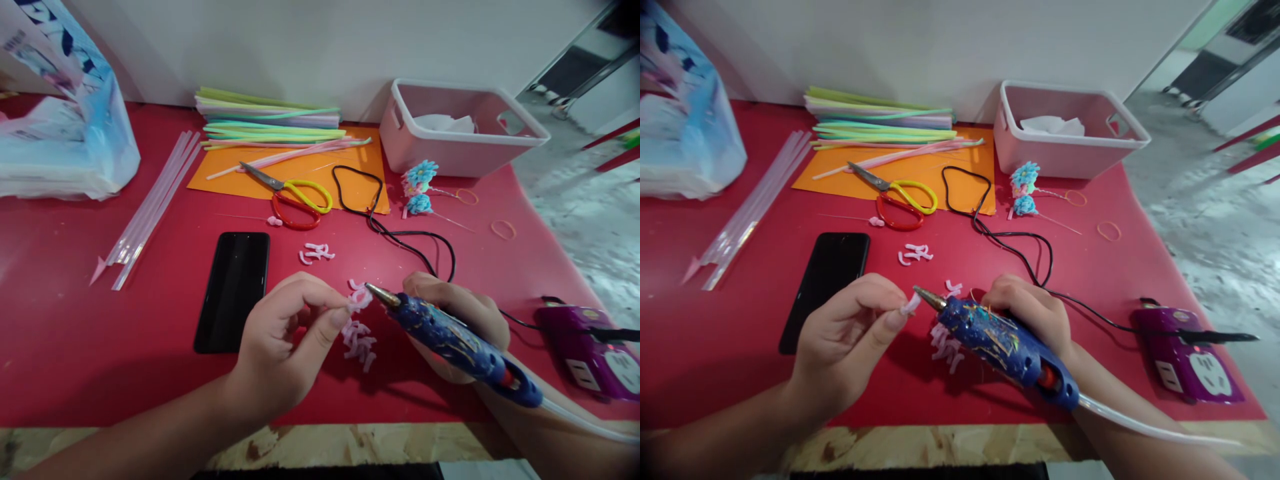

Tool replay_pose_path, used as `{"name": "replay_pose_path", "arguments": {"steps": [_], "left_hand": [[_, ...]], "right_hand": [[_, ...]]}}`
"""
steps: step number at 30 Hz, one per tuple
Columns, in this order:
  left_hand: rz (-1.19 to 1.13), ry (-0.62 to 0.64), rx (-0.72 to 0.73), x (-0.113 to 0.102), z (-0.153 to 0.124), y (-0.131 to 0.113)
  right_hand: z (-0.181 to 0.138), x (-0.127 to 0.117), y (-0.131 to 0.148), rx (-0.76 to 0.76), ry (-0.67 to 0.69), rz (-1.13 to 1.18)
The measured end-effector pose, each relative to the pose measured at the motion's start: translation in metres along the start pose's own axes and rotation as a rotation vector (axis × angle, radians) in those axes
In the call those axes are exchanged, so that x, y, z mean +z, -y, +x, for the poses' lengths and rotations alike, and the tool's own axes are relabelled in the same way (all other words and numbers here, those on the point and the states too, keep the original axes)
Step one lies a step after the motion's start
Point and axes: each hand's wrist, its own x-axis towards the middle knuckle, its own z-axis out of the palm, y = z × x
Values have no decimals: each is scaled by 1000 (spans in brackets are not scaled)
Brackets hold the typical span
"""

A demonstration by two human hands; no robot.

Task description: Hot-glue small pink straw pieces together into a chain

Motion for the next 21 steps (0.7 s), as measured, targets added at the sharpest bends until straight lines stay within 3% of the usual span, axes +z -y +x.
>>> {"name": "replay_pose_path", "arguments": {"steps": [21], "left_hand": [[-117,-18,-127,2,3,-3]], "right_hand": [[3,-6,1,-11,90,3]]}}
